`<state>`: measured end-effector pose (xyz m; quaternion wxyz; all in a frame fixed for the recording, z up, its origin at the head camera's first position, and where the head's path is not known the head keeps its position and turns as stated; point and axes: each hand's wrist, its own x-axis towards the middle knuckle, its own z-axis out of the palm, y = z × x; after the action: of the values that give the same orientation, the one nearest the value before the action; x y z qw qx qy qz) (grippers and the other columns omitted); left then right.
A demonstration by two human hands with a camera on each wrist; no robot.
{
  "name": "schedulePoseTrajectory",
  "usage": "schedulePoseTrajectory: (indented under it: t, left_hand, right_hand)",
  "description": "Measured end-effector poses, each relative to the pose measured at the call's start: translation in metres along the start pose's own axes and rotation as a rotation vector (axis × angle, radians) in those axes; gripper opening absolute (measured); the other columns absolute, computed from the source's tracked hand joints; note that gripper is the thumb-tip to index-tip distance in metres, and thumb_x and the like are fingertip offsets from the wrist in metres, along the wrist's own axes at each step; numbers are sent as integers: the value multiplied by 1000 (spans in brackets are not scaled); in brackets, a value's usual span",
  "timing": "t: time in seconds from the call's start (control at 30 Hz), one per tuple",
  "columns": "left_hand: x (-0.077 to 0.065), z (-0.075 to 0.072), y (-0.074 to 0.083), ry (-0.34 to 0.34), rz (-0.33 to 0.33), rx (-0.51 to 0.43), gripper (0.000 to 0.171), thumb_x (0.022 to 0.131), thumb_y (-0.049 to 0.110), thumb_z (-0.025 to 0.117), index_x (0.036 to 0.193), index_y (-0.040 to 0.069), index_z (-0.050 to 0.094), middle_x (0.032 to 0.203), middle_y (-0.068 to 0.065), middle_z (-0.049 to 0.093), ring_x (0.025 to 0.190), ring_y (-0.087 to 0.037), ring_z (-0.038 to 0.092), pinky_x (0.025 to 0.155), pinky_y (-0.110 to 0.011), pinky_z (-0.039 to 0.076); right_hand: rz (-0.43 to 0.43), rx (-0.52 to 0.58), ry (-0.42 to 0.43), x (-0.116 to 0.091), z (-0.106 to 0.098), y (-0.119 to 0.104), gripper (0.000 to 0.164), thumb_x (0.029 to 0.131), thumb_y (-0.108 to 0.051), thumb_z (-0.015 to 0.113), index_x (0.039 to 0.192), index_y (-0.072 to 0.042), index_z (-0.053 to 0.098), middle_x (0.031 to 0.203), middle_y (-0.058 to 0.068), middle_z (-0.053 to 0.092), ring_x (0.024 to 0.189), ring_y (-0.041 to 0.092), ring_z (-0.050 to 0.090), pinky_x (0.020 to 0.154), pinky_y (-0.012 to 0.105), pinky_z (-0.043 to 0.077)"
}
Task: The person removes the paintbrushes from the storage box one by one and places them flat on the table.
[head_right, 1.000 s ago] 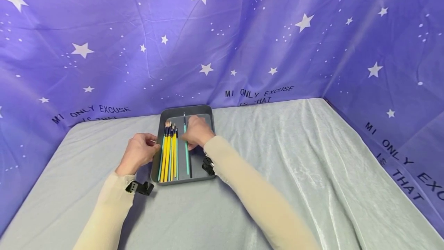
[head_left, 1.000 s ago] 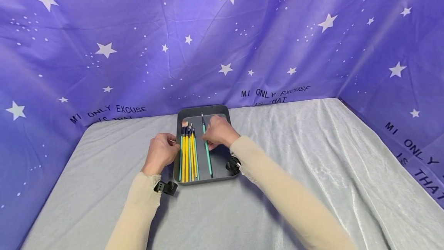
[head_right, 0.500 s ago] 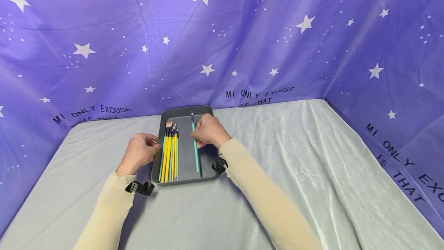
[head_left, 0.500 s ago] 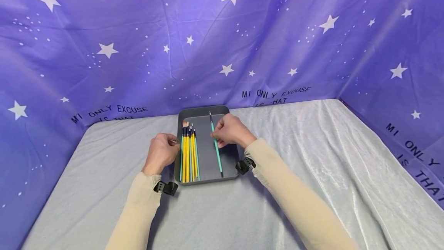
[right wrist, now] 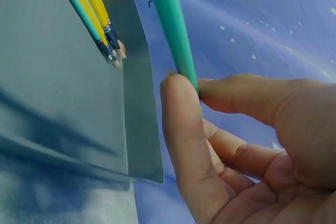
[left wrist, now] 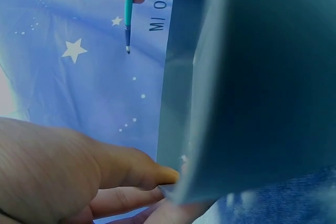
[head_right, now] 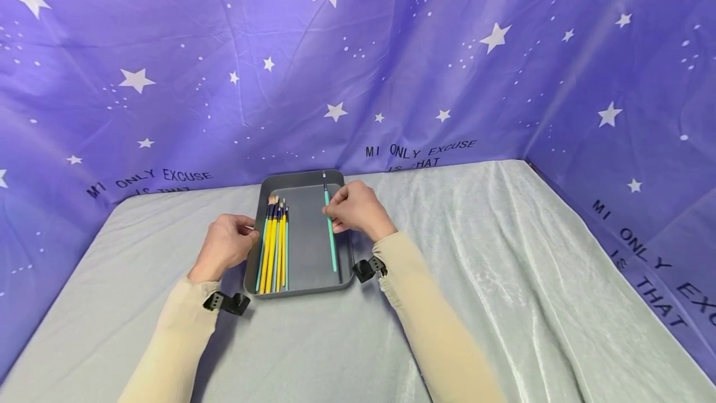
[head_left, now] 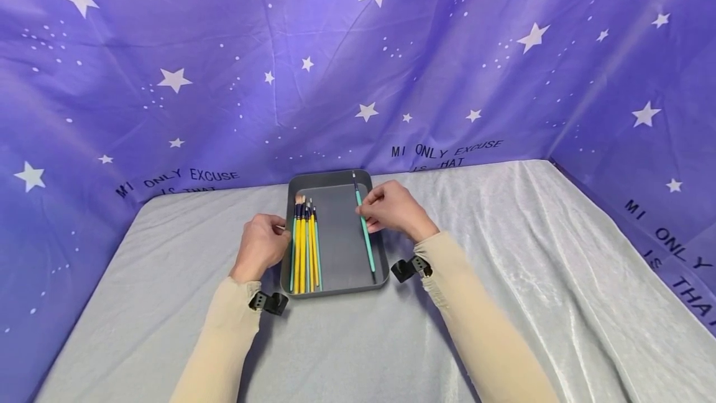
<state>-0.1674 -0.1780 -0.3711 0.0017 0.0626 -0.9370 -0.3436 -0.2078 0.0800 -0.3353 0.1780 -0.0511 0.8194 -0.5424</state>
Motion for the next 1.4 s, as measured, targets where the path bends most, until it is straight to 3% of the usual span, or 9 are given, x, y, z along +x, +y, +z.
schedulePoseTrajectory:
  t: [0.27, 0.73, 1.0, 1.23, 1.4]
  left_hand:
    - [0, 0, 0, 9, -1, 0, 32, 91, 7, 59, 118, -5, 72, 103, -21, 75, 91, -32, 71, 73, -40, 58]
    - [-5, 1, 0, 2, 2, 8, 33, 92, 7, 59, 120, -7, 70, 104, -23, 75, 90, -32, 72, 73, -40, 59]
    - [-5, 0, -1, 2, -3, 7, 33, 93, 8, 60, 121, -6, 70, 107, -23, 74, 94, -34, 72, 77, -43, 60]
    - [-4, 0, 0, -9, -11, 11, 34, 93, 9, 59, 123, -5, 68, 109, -23, 74, 96, -35, 72, 78, -43, 59]
    - [-3, 1, 2, -12, -11, 9, 34, 93, 9, 59, 122, -6, 69, 108, -23, 74, 95, -34, 72, 77, -43, 60]
  right_hand:
    - [1, -18, 11, 0, -9, 8, 20, 94, -10, 68, 105, 7, 72, 109, 23, 75, 64, 11, 69, 70, 31, 63]
    - [25, -29, -10, -5, -23, 17, 22, 96, -6, 63, 110, 10, 69, 118, 25, 72, 64, 12, 70, 77, 38, 63]
    - [41, -26, 4, -1, -36, 18, 18, 94, -8, 68, 107, 5, 70, 96, 17, 73, 65, 14, 69, 83, 44, 62]
    - [54, 12, 17, -1, -45, 23, 19, 95, -5, 68, 108, 9, 67, 100, 23, 71, 63, 13, 68, 72, 33, 63]
    - [73, -17, 30, 1, -50, 31, 20, 94, -5, 69, 108, 9, 67, 105, 25, 72, 63, 12, 69, 72, 32, 63]
